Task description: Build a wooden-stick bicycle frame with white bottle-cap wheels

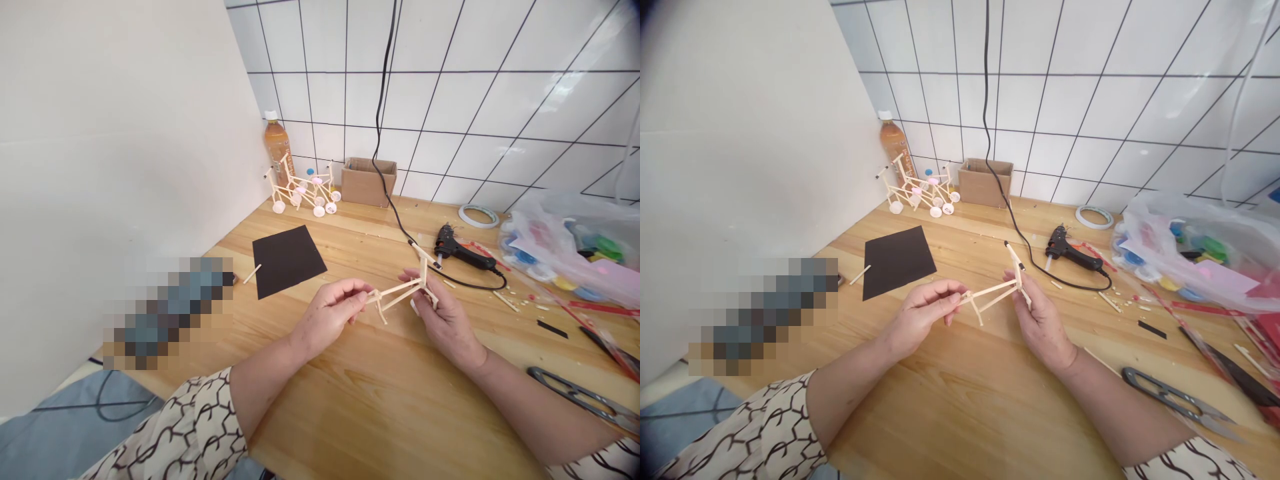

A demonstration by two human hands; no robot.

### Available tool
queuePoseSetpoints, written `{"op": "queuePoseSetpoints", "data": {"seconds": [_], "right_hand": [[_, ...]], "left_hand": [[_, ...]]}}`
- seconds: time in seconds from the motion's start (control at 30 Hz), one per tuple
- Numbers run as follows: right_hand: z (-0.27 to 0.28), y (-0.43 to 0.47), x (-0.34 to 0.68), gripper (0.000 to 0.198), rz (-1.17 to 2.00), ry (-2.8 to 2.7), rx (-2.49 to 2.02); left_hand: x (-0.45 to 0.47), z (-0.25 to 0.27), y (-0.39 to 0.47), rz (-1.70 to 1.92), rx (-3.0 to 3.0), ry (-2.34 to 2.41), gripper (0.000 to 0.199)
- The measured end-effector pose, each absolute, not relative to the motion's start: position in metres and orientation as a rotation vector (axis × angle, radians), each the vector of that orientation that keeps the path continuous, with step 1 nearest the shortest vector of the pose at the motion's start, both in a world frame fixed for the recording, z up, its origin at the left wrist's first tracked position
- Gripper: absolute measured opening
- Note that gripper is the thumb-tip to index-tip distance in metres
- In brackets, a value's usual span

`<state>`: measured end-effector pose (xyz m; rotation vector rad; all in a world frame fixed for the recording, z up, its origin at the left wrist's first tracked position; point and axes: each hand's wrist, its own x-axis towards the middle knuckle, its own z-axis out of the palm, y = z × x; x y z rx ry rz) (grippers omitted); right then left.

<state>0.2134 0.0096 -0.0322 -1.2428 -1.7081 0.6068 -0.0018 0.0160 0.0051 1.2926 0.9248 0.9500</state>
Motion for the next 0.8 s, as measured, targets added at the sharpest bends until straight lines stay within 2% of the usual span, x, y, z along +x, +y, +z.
{"op": "queuePoseSetpoints", "data": {"seconds": [0.4,0.8], "right_hand": [[-0.0293,0.009,0.2122,0.033,0.61,-1.715,-1.252],[-0.0299,0.0098,0.2117,0.033,0.646,-1.705,-1.268]], "left_hand": [[0.0014,0.0096,0.0131,0.911,1.261,0.896,0.026],[0.0014,0.0107,0.0115,0.924,1.4,0.898,0.016]]}}
